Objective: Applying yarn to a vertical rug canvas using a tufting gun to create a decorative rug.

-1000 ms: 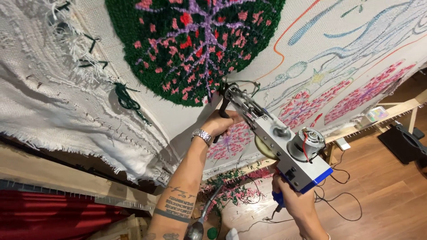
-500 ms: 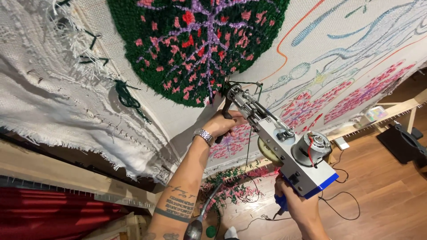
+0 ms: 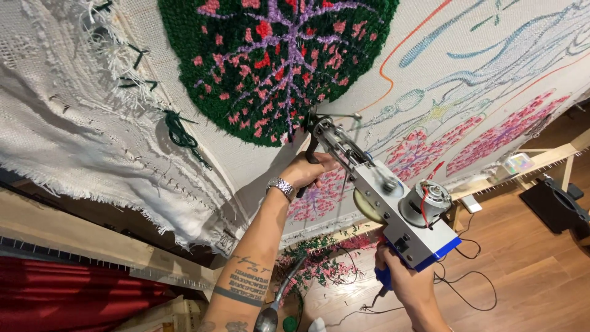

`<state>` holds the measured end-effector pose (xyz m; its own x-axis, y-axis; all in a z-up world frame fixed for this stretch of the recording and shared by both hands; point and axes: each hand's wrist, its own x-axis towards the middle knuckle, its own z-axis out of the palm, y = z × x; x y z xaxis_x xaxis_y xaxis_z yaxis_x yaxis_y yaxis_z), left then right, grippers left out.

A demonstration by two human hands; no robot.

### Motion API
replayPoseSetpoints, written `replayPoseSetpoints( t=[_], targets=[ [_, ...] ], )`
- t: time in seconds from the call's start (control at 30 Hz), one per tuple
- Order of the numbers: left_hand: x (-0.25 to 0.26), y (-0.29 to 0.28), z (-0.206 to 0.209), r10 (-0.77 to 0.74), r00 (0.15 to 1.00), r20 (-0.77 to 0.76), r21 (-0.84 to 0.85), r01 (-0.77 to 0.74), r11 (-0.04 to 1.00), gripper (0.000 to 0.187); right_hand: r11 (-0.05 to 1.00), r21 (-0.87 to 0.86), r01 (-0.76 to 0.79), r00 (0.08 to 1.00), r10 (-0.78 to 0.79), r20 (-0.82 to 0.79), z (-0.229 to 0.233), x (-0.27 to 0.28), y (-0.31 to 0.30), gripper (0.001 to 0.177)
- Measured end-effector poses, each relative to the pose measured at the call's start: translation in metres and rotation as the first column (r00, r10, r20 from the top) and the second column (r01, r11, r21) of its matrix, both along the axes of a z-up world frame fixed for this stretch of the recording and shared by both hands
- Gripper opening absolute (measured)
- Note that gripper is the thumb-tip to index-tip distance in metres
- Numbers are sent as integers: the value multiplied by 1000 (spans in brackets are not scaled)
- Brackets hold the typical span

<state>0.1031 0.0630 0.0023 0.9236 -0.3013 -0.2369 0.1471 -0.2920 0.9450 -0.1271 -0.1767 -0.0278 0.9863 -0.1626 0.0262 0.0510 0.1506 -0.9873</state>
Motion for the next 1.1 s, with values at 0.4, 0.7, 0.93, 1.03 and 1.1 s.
replayPoseSetpoints(
  t=[0.4,0.7,0.93,1.03,1.1],
  targets=[
    [5,-14,-20,51,992,116,-72,-43,996,31,688,-725,20,942,230,245,82,29,-44,38],
    [-8,-10,14,30,999,45,-205,-20,978,18,701,-711,54,940,205,274,96,36,-34,43],
    [-21,-1,35,52,998,27,-30,-51,998,32,702,-684,201,873,188,449,44,29,-29,25],
    [-24,-4,42,52,999,1,13,-52,999,29,812,-581,60,997,-18,77,32,20,-17,16],
    [-29,-4,49,85,996,-8,34,-85,996,27,971,-237,18,999,-12,29,34,13,-4,19]
  ],
)
